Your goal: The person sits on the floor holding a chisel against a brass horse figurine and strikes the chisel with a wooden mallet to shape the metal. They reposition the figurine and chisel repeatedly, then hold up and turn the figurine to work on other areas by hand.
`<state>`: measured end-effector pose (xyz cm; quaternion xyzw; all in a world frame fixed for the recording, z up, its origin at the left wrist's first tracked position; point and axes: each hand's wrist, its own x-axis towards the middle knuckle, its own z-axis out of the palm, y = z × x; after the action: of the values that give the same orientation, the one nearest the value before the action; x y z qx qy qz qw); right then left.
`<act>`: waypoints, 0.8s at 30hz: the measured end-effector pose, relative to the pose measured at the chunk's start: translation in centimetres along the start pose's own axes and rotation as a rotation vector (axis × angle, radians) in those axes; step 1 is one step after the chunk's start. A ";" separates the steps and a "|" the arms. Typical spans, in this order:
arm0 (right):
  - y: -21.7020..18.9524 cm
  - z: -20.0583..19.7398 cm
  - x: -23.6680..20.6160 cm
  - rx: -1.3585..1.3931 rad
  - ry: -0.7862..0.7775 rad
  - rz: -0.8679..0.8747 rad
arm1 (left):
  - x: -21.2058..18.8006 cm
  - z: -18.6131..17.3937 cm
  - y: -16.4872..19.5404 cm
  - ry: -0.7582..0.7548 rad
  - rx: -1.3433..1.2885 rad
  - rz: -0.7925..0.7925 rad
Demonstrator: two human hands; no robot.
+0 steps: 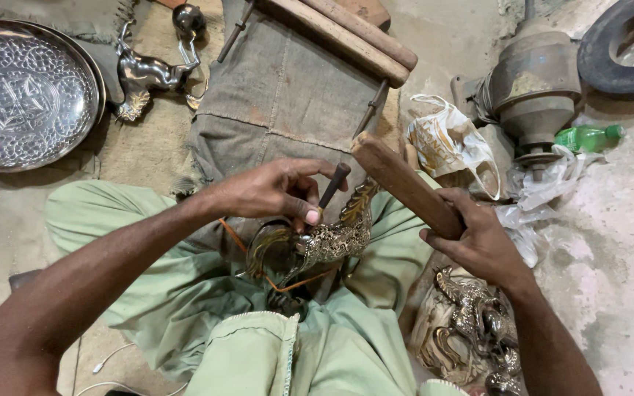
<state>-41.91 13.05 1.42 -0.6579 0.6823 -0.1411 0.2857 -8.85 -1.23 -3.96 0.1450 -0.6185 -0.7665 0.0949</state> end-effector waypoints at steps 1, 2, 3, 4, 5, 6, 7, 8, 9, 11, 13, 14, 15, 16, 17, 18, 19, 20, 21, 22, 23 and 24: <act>-0.1 -0.2 0.0 0.005 -0.011 0.044 | 0.1 0.0 0.0 0.003 0.021 -0.002; -0.1 -0.4 0.2 0.010 -0.022 0.089 | 0.2 0.1 -0.1 0.006 0.042 -0.004; -0.2 -0.6 0.2 0.073 0.000 0.095 | 0.3 0.2 -0.1 0.002 0.039 0.009; -0.3 -0.9 0.3 0.135 0.023 0.102 | 0.3 0.2 -0.1 -0.003 0.035 0.024; -0.4 -1.1 0.4 0.198 0.047 0.108 | 0.4 0.3 -0.1 -0.008 0.032 0.038; -0.5 -1.5 0.5 0.111 -0.018 0.105 | 0.4 0.4 -0.2 0.000 0.056 0.037; -0.5 -1.8 0.5 0.026 -0.084 0.102 | 0.4 0.4 -0.2 0.008 0.079 0.035; -0.6 -2.1 0.6 -0.060 -0.150 0.097 | 0.4 0.4 -0.2 0.016 0.104 0.033; -0.6 -2.4 0.6 -0.070 -0.100 0.108 | 0.4 0.4 -0.2 0.022 0.119 0.020; -0.6 -2.7 0.7 -0.094 -0.004 0.130 | 0.3 0.3 -0.3 0.035 0.144 -0.004; -0.5 -2.8 0.6 -0.036 -0.039 0.139 | 0.2 0.1 -0.4 0.044 0.137 -0.016; -0.5 -2.7 0.5 -0.008 -0.056 0.144 | 0.2 0.0 -0.5 0.048 0.134 -0.021; -0.5 -2.7 0.4 -0.088 -0.021 0.048 | 0.2 -0.1 -0.6 0.042 0.155 -0.011; -0.5 -2.7 0.2 -0.166 0.012 -0.048 | 0.1 -0.1 -0.7 0.038 0.177 -0.002; -0.5 -2.6 0.0 -0.244 0.046 -0.143 | 0.1 -0.2 -0.8 0.031 0.197 0.006; -0.5 -2.6 -0.2 -0.166 0.050 -0.053 | 0.1 -0.2 -0.9 0.021 0.200 0.025; -0.5 -2.6 -0.4 -0.088 0.052 0.038 | 0.0 -0.2 -0.9 0.011 0.201 0.043; -0.5 -2.6 -0.5 -0.009 0.054 0.128 | 0.0 -0.2 -0.9 0.000 0.204 0.060; -0.5 -2.7 -0.7 -0.104 0.042 0.045 | 0.0 -0.2 -1.0 -0.005 0.193 0.075; -0.6 -2.8 -0.8 -0.197 0.032 -0.039 | 0.0 -0.2 -1.0 -0.011 0.185 0.091; -0.6 -2.9 -0.9 -0.292 0.020 -0.126 | 0.0 -0.1 -1.0 -0.015 0.175 0.107; -0.7 -2.9 -0.9 -0.241 0.061 -0.029 | 0.0 -0.1 -0.9 -0.018 0.151 0.092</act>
<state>-43.09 13.37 4.33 -0.6926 0.6932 -0.0822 0.1815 -8.75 -1.15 -4.87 0.1163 -0.6813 -0.7138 0.1130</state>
